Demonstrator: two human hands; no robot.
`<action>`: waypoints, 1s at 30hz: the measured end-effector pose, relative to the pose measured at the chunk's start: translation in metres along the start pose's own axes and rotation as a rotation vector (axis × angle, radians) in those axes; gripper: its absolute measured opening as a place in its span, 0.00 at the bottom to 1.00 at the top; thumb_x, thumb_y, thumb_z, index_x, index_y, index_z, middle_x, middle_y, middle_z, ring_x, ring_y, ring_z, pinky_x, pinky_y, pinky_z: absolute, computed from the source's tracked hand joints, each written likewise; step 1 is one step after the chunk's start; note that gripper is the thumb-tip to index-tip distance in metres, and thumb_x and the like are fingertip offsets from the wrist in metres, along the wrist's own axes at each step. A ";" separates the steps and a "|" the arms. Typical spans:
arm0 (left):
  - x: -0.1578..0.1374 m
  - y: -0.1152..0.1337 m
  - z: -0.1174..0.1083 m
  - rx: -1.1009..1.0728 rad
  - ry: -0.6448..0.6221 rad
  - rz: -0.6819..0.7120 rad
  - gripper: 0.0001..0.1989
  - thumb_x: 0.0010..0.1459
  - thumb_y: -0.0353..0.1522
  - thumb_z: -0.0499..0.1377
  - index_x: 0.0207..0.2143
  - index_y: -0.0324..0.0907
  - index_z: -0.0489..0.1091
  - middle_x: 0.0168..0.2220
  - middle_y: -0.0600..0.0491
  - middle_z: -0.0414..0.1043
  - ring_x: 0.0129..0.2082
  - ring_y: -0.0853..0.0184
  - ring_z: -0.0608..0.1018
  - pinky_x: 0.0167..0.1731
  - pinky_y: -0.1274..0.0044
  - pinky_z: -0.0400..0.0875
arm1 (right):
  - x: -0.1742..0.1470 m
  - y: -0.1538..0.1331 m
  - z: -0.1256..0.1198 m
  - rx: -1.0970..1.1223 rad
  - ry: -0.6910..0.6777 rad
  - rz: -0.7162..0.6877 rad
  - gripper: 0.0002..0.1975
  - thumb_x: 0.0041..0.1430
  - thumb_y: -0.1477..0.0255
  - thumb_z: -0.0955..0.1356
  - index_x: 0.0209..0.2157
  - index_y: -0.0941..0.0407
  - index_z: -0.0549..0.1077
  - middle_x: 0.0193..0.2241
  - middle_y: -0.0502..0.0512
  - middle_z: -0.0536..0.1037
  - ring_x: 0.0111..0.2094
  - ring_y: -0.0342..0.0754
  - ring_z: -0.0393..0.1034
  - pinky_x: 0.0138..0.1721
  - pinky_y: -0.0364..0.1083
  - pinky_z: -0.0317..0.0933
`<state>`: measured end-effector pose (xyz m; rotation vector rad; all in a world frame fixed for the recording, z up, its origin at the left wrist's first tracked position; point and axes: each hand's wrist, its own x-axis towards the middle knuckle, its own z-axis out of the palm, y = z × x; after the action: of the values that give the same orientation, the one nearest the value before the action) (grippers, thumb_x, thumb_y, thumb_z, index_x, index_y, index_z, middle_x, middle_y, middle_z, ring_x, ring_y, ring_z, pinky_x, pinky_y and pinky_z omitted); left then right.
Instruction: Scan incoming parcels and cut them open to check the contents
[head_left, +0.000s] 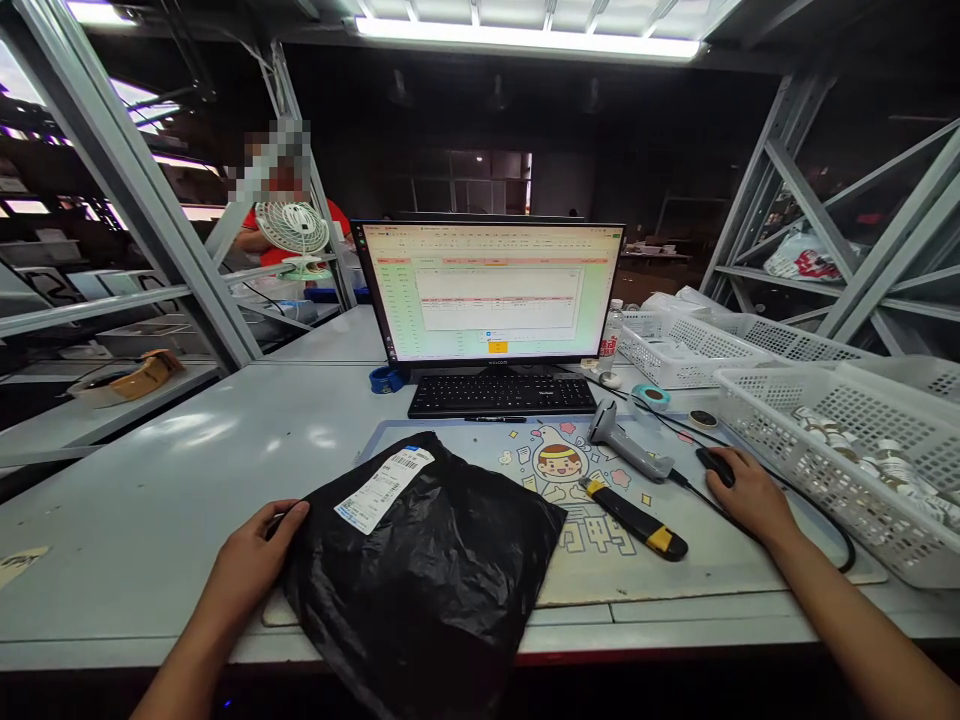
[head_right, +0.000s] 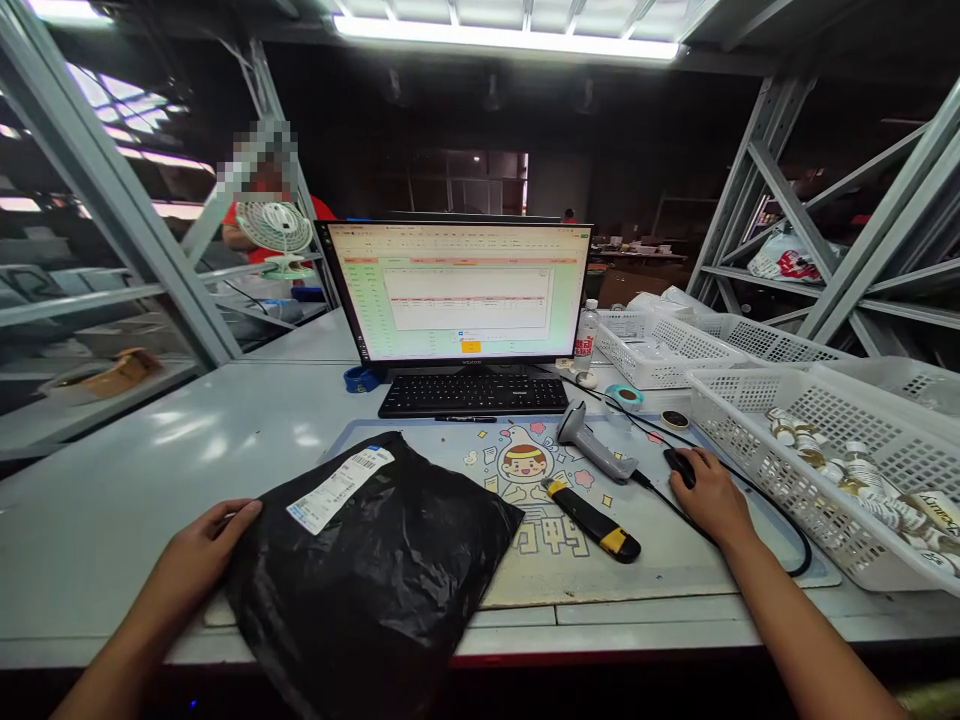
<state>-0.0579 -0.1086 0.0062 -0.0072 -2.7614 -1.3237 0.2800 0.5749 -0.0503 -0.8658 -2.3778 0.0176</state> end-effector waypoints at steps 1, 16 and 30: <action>0.000 0.000 0.000 0.003 0.003 0.004 0.29 0.47 0.57 0.58 0.40 0.46 0.78 0.42 0.47 0.83 0.46 0.49 0.83 0.47 0.65 0.74 | 0.000 -0.001 -0.001 -0.006 0.000 0.002 0.25 0.66 0.57 0.62 0.58 0.52 0.75 0.58 0.61 0.76 0.53 0.61 0.76 0.51 0.57 0.72; -0.002 -0.002 0.000 -0.011 0.027 0.053 0.26 0.50 0.55 0.59 0.39 0.45 0.79 0.39 0.47 0.84 0.41 0.50 0.84 0.40 0.67 0.76 | 0.000 -0.002 0.000 0.000 0.011 0.002 0.25 0.66 0.58 0.61 0.57 0.53 0.75 0.57 0.62 0.76 0.53 0.60 0.75 0.53 0.56 0.71; 0.002 -0.011 0.002 -0.015 0.016 0.052 0.28 0.52 0.56 0.59 0.42 0.45 0.79 0.41 0.46 0.84 0.43 0.51 0.84 0.41 0.68 0.77 | 0.000 -0.001 -0.001 -0.015 -0.002 0.002 0.25 0.66 0.58 0.62 0.57 0.53 0.75 0.58 0.62 0.76 0.52 0.60 0.76 0.52 0.56 0.71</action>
<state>-0.0603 -0.1140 -0.0029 -0.0681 -2.7184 -1.3264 0.2801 0.5743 -0.0495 -0.8759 -2.3816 0.0017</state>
